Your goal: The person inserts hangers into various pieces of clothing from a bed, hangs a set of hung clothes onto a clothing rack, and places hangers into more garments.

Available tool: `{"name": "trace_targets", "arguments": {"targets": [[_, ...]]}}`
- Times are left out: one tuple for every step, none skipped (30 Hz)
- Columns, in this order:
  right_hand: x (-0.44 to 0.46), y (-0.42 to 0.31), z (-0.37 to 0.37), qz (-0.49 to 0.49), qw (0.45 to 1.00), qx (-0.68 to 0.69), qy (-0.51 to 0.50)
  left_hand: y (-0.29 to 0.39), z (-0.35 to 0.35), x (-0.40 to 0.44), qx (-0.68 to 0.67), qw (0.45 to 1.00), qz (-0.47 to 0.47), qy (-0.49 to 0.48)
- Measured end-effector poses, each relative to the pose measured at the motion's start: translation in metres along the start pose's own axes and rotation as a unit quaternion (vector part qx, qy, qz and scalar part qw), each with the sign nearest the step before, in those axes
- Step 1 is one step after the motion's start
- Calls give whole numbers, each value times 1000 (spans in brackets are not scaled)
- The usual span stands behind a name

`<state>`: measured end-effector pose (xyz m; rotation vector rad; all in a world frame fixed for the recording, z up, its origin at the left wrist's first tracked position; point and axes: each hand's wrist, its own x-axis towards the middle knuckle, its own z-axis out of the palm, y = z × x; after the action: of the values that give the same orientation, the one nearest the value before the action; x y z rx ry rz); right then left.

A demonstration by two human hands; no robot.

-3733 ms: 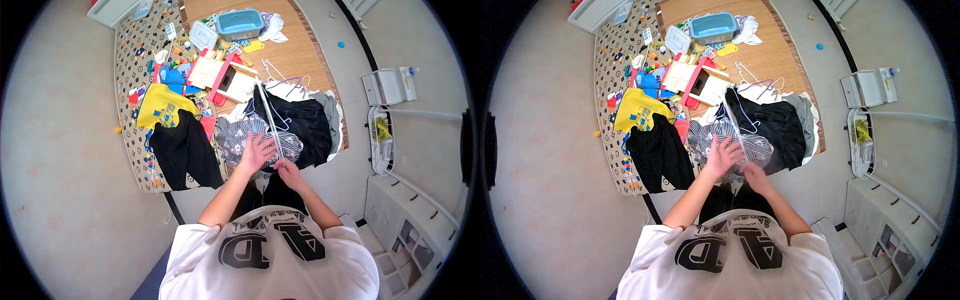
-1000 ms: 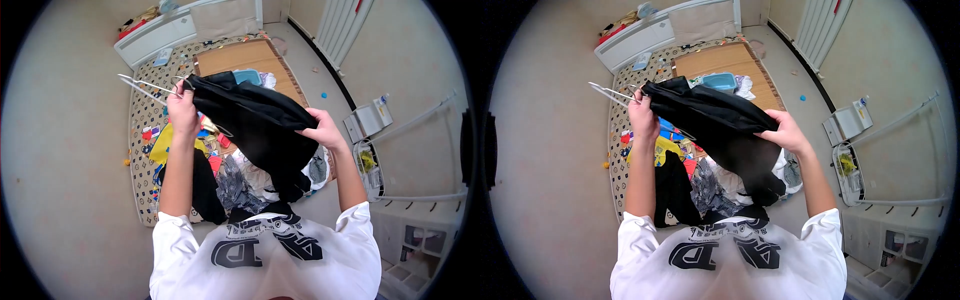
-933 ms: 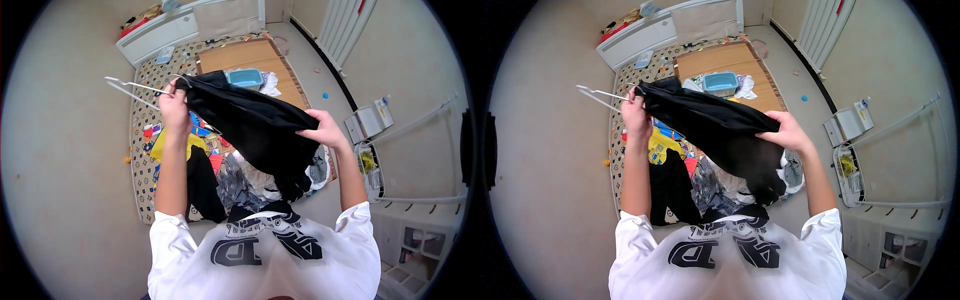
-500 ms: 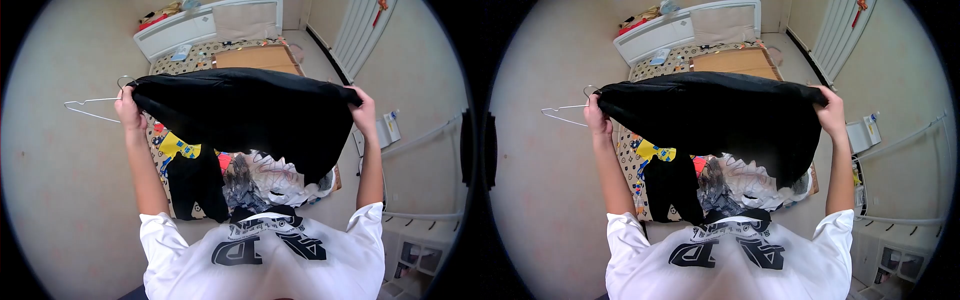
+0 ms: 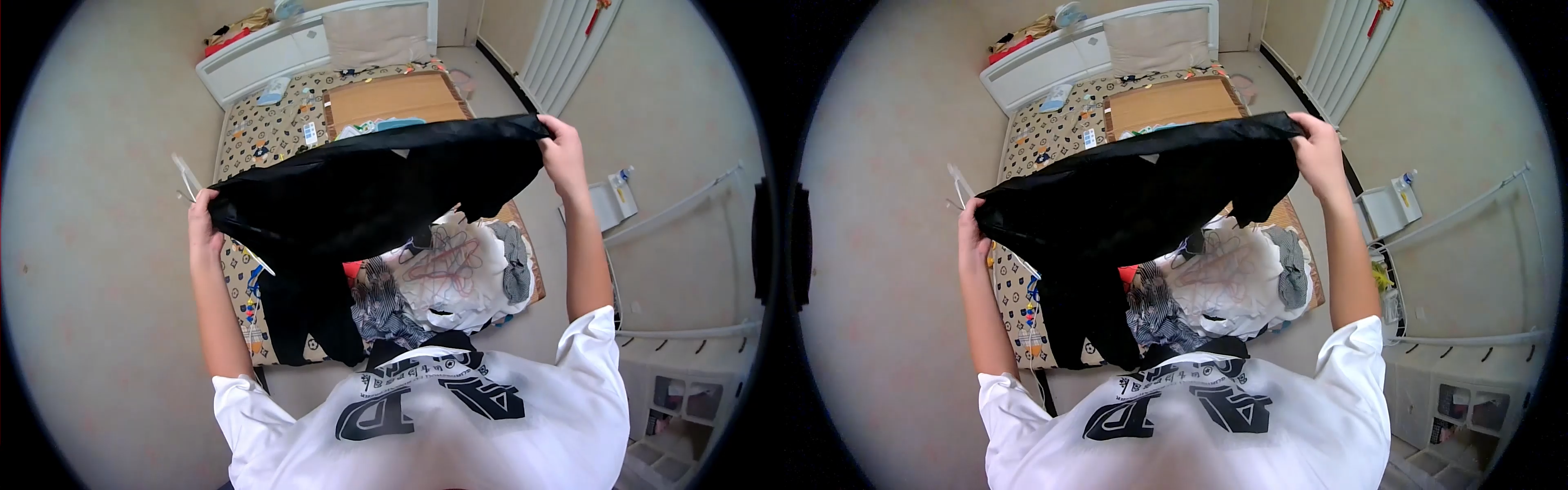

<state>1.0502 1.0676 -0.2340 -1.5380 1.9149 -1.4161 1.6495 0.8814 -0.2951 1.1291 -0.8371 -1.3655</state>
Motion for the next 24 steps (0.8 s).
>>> {"name": "trace_targets", "arguments": {"targets": [[3,-7,3,25,992,119,-31,1,-2,0,-7,1000,-17,-1],[6,-9,2,35,986,153,-62,2,-5,-1,-14,999,-34,-1],[8,-15,3,46,977,186,-93,4,-4,-4,-25,999,-33,-5],[9,-22,2,56,966,220,-123,6,-4,-7,-35,999,-33,-9],[5,-29,-1,107,955,239,-138,8,-4,-10,-45,998,-32,-13],[7,-26,-3,102,956,221,-163,12,-1,-17,-51,998,-34,-9],[12,-19,-9,96,956,202,-187,18,4,-24,-56,998,-36,-5],[14,-15,-12,90,956,183,-210,20,6,-27,-62,997,-37,-2],[14,-17,-13,78,971,126,-187,19,0,-25,-44,999,-13,-3],[15,-18,-14,58,983,24,-170,18,-8,-20,-26,1000,11,-5],[17,-20,-16,38,985,-78,-152,17,-13,-17,-8,999,34,-6],[17,-25,-16,17,975,-179,-132,16,-11,-18,11,999,53,-5],[14,-30,-17,18,976,-164,-141,16,-9,-20,30,997,71,-4],[11,-36,-17,19,978,-148,-149,16,-6,-20,49,995,89,-5],[8,-40,-18,20,979,-133,-156,16,-5,-20,58,994,91,-5],[8,-35,-20,32,979,-101,-172,15,-4,-19,68,993,94,-5],[9,-27,-22,43,979,-69,-187,14,-4,-18,76,992,97,-5],[9,-25,-21,53,977,-37,-202,12,-4,-18,97,990,98,-16],[5,-22,-18,58,978,34,-198,9,-6,-18,119,987,101,-27],[1,-20,-13,63,974,104,-193,7,-7,-16,140,984,103,-38],[-4,-21,-7,67,965,173,-186,4,-9,-12,195,975,101,-21],[-6,-21,-1,39,967,179,-178,1,-11,-8,249,964,98,-4],[-10,-24,2,47,963,193,-184,-2,-13,-4,303,948,95,13],[-14,-28,4,56,958,208,-190,-5,-9,-5,334,928,162,17]]}}
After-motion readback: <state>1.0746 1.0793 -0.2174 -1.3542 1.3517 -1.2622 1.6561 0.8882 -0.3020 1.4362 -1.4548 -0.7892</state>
